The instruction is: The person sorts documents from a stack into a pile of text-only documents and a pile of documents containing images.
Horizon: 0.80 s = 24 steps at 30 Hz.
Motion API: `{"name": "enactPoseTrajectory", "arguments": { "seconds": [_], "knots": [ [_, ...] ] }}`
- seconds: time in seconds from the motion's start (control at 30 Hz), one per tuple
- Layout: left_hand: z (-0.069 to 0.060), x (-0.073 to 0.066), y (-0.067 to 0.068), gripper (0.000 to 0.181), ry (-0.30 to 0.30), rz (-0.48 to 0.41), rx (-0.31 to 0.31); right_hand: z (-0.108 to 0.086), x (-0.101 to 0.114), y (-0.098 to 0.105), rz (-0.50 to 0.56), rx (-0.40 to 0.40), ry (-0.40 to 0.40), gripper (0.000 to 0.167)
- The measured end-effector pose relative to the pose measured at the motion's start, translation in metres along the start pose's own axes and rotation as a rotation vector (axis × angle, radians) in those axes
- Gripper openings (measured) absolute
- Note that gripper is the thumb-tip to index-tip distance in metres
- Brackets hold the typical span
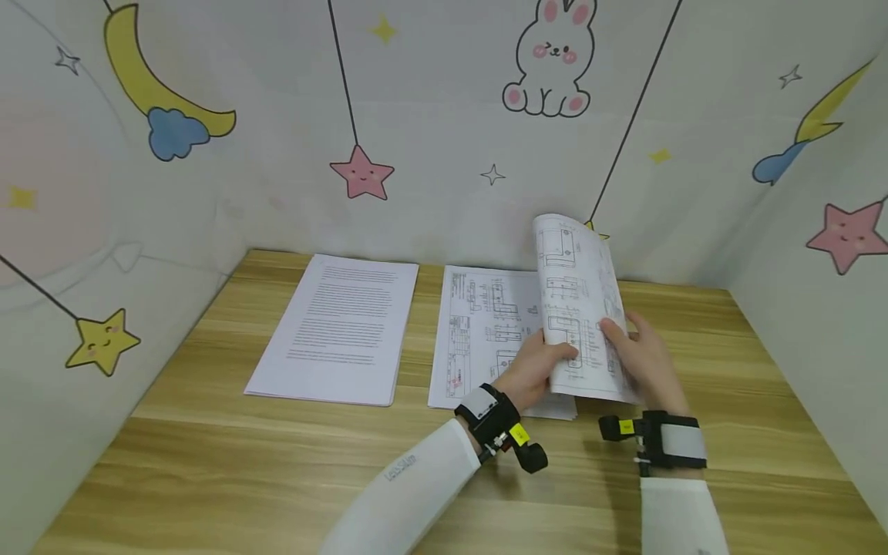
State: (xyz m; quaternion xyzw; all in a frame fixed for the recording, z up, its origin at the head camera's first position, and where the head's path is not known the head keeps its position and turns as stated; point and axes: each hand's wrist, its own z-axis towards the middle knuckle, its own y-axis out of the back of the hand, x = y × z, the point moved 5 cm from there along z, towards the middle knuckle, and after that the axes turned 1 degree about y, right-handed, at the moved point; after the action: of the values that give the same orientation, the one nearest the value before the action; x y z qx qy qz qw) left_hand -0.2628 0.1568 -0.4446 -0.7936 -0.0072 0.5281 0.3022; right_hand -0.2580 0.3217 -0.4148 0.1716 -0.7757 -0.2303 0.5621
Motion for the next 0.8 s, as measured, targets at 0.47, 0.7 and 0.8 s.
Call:
{"name": "enactPoseTrajectory", "arguments": {
  "seconds": [0.47, 0.7, 0.8],
  "knots": [
    [-0.032, -0.026, 0.068, 0.041, -0.064, 0.119, -0.072, 0.001, 0.029, -0.051, 0.275, 0.009, 0.058, 0.058],
    [-0.047, -0.036, 0.102, 0.045, -0.079, 0.085, -0.165, 0.000, 0.040, -0.074, 0.291, -0.045, 0.106, 0.046],
    [-0.052, -0.038, 0.113, 0.045, -0.081, 0.066, -0.200, 0.001, 0.041, -0.078, 0.285, -0.048, 0.112, 0.045]
  ]
}}
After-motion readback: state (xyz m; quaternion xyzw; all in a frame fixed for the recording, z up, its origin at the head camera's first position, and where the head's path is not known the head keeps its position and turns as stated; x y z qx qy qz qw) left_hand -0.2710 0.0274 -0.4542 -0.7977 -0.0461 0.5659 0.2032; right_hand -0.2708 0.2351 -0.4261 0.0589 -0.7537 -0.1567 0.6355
